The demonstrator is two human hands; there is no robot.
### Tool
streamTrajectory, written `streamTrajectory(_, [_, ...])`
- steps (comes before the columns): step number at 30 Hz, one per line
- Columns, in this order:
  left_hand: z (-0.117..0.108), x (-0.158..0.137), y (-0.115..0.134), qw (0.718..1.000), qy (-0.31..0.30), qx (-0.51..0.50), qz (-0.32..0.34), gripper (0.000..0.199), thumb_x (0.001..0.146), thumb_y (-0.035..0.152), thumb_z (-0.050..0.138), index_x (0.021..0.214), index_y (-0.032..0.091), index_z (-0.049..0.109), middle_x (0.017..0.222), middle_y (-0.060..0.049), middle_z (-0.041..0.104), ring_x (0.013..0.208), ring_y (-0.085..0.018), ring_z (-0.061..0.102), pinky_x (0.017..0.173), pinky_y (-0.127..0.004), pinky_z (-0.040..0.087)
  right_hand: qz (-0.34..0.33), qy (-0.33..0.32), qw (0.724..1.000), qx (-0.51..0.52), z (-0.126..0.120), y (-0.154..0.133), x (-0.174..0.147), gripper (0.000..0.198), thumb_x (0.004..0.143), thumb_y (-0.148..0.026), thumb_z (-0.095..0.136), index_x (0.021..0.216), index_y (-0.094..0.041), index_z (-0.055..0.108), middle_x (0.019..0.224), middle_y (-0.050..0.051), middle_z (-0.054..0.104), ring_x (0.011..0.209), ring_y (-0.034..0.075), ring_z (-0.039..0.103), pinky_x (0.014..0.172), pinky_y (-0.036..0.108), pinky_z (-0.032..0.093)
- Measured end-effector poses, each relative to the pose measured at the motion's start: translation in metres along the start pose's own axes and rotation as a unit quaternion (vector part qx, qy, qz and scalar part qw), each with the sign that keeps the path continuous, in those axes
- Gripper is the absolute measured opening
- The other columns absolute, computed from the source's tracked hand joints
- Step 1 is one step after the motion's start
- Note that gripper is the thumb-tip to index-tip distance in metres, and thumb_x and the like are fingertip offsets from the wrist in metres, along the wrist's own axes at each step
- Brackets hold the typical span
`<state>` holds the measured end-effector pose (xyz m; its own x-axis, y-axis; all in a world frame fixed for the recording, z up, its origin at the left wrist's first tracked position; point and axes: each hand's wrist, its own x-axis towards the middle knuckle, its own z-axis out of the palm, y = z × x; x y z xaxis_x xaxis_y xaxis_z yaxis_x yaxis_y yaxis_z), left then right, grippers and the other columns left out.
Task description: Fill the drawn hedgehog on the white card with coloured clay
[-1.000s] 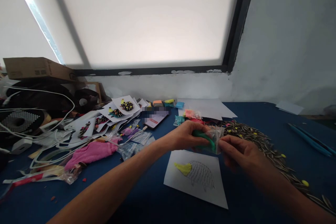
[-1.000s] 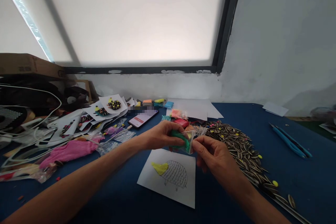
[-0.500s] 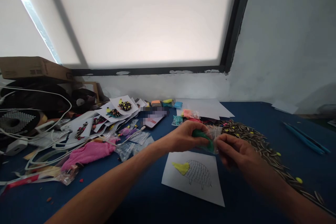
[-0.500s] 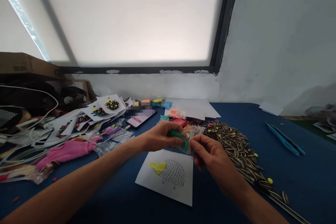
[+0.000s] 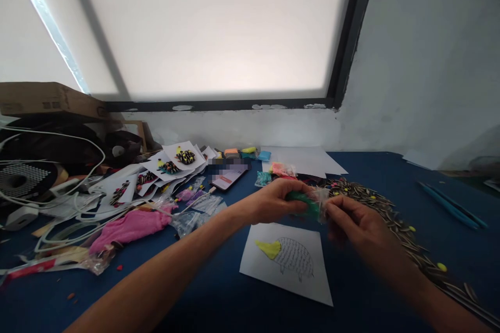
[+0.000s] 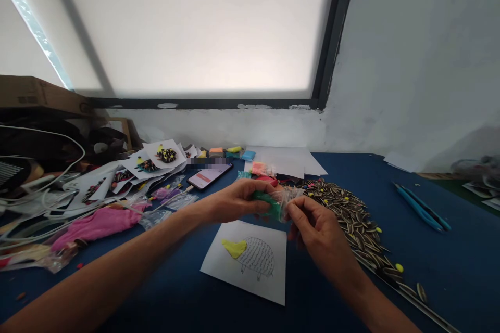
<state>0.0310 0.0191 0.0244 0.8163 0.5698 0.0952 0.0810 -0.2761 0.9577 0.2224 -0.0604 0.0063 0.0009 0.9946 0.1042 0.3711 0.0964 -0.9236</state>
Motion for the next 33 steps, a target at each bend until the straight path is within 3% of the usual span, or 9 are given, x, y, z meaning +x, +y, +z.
streamTrajectory(5, [0.005,0.000,-0.002,0.999,0.025,0.033,-0.003,0.039,0.086,0.033,0.066,0.122,0.020,0.057,0.111,-0.009,0.058,0.091,-0.017,0.058,0.071,-0.028,0.051,-0.005,-0.010,1.000,-0.018,0.001,-0.003,-0.001,0.034,0.082,-0.057,0.057,0.084,-0.023,0.060,0.053,-0.004,0.057,0.047,0.013,0.051,0.048,0.027,0.041])
streamTrajectory(9, [0.005,0.005,-0.006,0.994,0.067,-0.087,-0.013,0.027,0.092,0.032,0.057,0.111,0.013,0.061,0.102,-0.009,0.062,0.084,-0.014,0.060,0.071,-0.028,0.052,-0.012,0.037,0.999,-0.032,-0.002,0.001,0.001,0.034,0.084,-0.056,0.054,0.084,-0.022,0.059,0.049,-0.005,0.051,0.045,0.013,0.047,0.044,0.026,0.037])
streamTrajectory(13, [0.001,0.009,-0.012,0.983,0.075,-0.166,-0.025,0.024,0.084,0.026,0.070,0.102,0.010,0.066,0.093,-0.008,0.066,0.078,-0.012,0.063,0.071,-0.027,0.052,-0.027,0.086,0.995,-0.034,-0.004,0.004,0.002,0.034,0.082,-0.055,0.060,0.090,-0.023,0.054,0.054,-0.006,0.050,0.044,0.011,0.043,0.041,0.025,0.034])
streamTrajectory(17, [-0.003,0.007,-0.011,0.968,0.070,-0.236,-0.053,0.027,0.081,0.029,0.074,0.095,0.008,0.069,0.094,-0.010,0.068,0.083,-0.015,0.066,0.082,-0.031,0.053,-0.051,0.080,0.995,-0.030,-0.003,0.002,-0.001,0.028,0.081,-0.050,0.063,0.081,-0.025,0.050,0.056,-0.006,0.050,0.048,0.011,0.046,0.044,0.024,0.036])
streamTrajectory(24, [-0.004,0.007,-0.013,0.961,0.101,-0.252,-0.044,0.027,0.077,0.029,0.078,0.093,0.009,0.069,0.086,-0.008,0.069,0.078,-0.018,0.068,0.070,-0.034,0.058,-0.046,0.080,0.995,-0.029,-0.004,-0.003,-0.001,0.044,0.071,-0.058,0.069,0.097,-0.021,0.069,0.059,-0.002,0.060,0.043,0.010,0.047,0.040,0.026,0.039])
streamTrajectory(29, [-0.004,0.010,-0.017,0.968,0.115,-0.223,-0.011,0.026,0.076,0.019,0.075,0.099,0.007,0.070,0.092,-0.011,0.070,0.079,-0.018,0.069,0.073,-0.032,0.057,-0.044,0.082,0.995,-0.036,-0.001,-0.004,-0.002,0.053,0.068,-0.055,0.072,0.109,-0.021,0.072,0.071,0.002,0.069,0.043,0.010,0.048,0.040,0.027,0.042])
streamTrajectory(33, [-0.003,0.011,-0.015,0.972,0.139,-0.190,-0.021,0.027,0.074,0.008,0.074,0.100,0.007,0.069,0.092,-0.010,0.070,0.077,-0.014,0.068,0.077,-0.029,0.055,-0.058,0.090,0.993,-0.048,0.005,-0.001,-0.002,0.047,0.070,-0.049,0.071,0.109,-0.023,0.072,0.070,0.002,0.069,0.046,0.012,0.050,0.040,0.027,0.042])
